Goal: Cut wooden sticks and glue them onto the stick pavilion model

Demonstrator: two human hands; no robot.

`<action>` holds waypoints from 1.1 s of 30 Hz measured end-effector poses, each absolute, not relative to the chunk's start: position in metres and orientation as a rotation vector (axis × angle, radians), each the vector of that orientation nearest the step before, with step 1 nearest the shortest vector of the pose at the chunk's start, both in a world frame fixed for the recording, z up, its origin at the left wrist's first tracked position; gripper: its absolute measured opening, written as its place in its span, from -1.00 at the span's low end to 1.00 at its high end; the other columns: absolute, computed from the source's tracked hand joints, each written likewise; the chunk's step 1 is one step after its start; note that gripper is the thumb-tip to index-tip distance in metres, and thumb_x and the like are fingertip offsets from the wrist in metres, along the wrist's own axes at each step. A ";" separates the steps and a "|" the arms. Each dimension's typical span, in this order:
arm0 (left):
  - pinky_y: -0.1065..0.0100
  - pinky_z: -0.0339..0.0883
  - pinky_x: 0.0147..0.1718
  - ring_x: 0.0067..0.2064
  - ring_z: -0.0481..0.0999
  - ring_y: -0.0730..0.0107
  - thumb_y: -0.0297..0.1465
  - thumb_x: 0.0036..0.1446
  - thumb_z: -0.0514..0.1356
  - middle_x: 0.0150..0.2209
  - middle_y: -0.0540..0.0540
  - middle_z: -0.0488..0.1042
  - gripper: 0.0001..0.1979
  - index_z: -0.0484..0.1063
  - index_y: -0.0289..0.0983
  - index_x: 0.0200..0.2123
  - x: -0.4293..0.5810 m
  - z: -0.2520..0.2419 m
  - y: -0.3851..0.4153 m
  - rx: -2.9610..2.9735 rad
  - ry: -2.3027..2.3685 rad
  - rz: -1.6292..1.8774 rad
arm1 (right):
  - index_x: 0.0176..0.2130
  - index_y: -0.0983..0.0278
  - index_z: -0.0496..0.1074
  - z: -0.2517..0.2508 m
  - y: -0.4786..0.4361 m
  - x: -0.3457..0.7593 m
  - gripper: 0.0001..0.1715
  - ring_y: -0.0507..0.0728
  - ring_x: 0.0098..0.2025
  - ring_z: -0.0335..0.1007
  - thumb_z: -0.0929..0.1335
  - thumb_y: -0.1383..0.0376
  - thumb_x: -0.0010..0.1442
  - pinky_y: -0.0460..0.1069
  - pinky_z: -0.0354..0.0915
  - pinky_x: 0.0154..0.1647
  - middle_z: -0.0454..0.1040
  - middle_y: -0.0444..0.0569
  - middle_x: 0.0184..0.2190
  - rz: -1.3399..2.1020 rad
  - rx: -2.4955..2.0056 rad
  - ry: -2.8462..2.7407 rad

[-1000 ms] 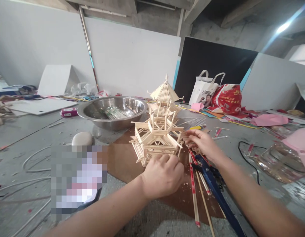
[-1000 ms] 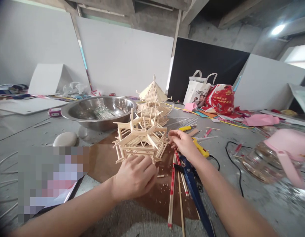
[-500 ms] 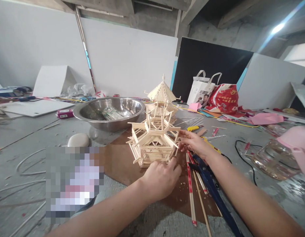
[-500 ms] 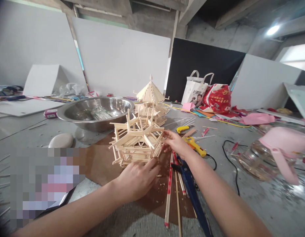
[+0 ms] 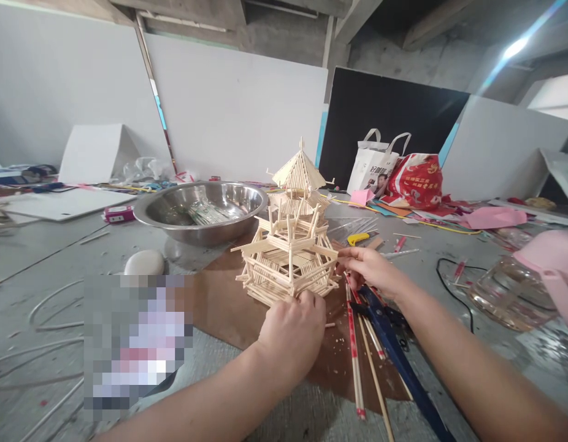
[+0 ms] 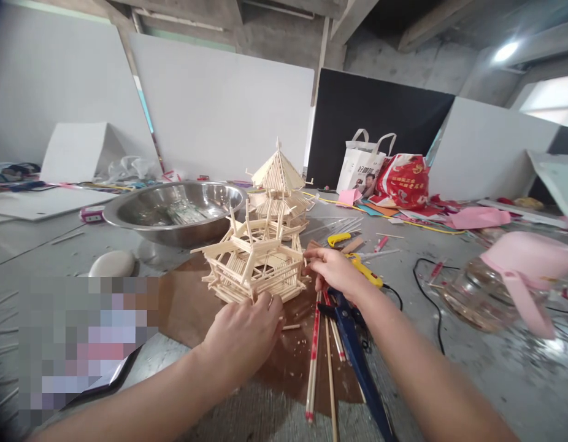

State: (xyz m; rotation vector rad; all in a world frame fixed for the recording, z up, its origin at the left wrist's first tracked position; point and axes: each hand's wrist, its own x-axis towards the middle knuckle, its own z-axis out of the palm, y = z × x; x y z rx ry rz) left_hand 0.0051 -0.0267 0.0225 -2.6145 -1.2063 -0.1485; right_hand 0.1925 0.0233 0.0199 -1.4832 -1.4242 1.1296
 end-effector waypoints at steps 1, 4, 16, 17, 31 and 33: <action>0.31 0.29 -0.61 -0.45 0.44 0.23 -0.48 0.06 -0.01 -0.45 -0.16 0.36 -0.84 0.34 -0.35 -0.34 0.005 0.023 -0.027 -2.611 -1.210 -0.139 | -0.12 0.29 0.24 0.019 0.024 0.192 -0.63 -0.09 -0.69 0.22 0.21 0.38 0.00 -0.15 0.13 -0.70 0.44 -0.01 -0.29 1.055 -1.502 -1.448; 0.31 0.29 -0.61 -0.44 0.44 0.23 -0.46 0.06 -0.01 -0.42 -0.16 0.35 -0.84 0.33 -0.33 -0.32 0.006 0.025 -0.028 -2.634 -1.157 -0.140 | -0.09 0.24 0.28 0.016 0.025 0.191 -0.54 -0.02 -0.50 0.33 0.20 0.43 -0.04 -0.09 0.25 -0.50 0.40 -0.03 -0.19 0.733 -1.510 -1.622; 0.34 0.28 -0.60 -0.46 0.47 0.22 -0.65 -0.08 0.05 -0.50 -0.22 0.42 -0.80 0.40 -0.43 -0.36 -0.001 0.033 -0.023 -2.610 -1.242 0.135 | -0.38 0.28 0.33 0.034 0.008 0.181 -0.83 0.02 -0.45 0.25 0.18 0.38 0.05 -0.11 0.09 -0.44 0.37 -0.11 -0.51 0.169 -1.488 -2.210; 0.34 0.28 -0.60 -0.47 0.47 0.21 -0.65 -0.10 0.06 -0.50 -0.22 0.43 -0.80 0.41 -0.43 -0.37 -0.002 0.035 -0.022 -2.601 -1.264 0.150 | -0.41 0.27 0.32 0.037 0.005 0.180 -0.85 0.02 -0.47 0.23 0.18 0.37 0.06 -0.11 0.06 -0.46 0.36 -0.12 -0.53 0.144 -1.513 -2.247; 0.34 0.28 -0.58 -0.46 0.45 0.24 -0.58 -0.04 0.05 -0.52 -0.18 0.42 -0.84 0.43 -0.38 -0.43 0.002 0.040 -0.032 -2.666 -1.084 0.143 | -0.33 0.25 0.30 0.051 -0.019 0.164 -0.84 0.05 -0.46 0.28 0.20 0.24 0.09 -0.11 0.02 -0.49 0.41 -0.08 -0.49 0.296 -1.597 -2.348; 0.34 0.26 -0.60 -0.46 0.44 0.23 -0.57 -0.03 0.04 -0.50 -0.19 0.42 -0.84 0.42 -0.38 -0.42 0.003 0.039 -0.035 -2.644 -1.072 0.135 | -0.36 0.25 0.30 0.051 -0.020 0.164 -0.85 0.04 -0.47 0.28 0.20 0.25 0.09 -0.11 0.02 -0.50 0.40 -0.09 -0.51 0.299 -1.581 -2.348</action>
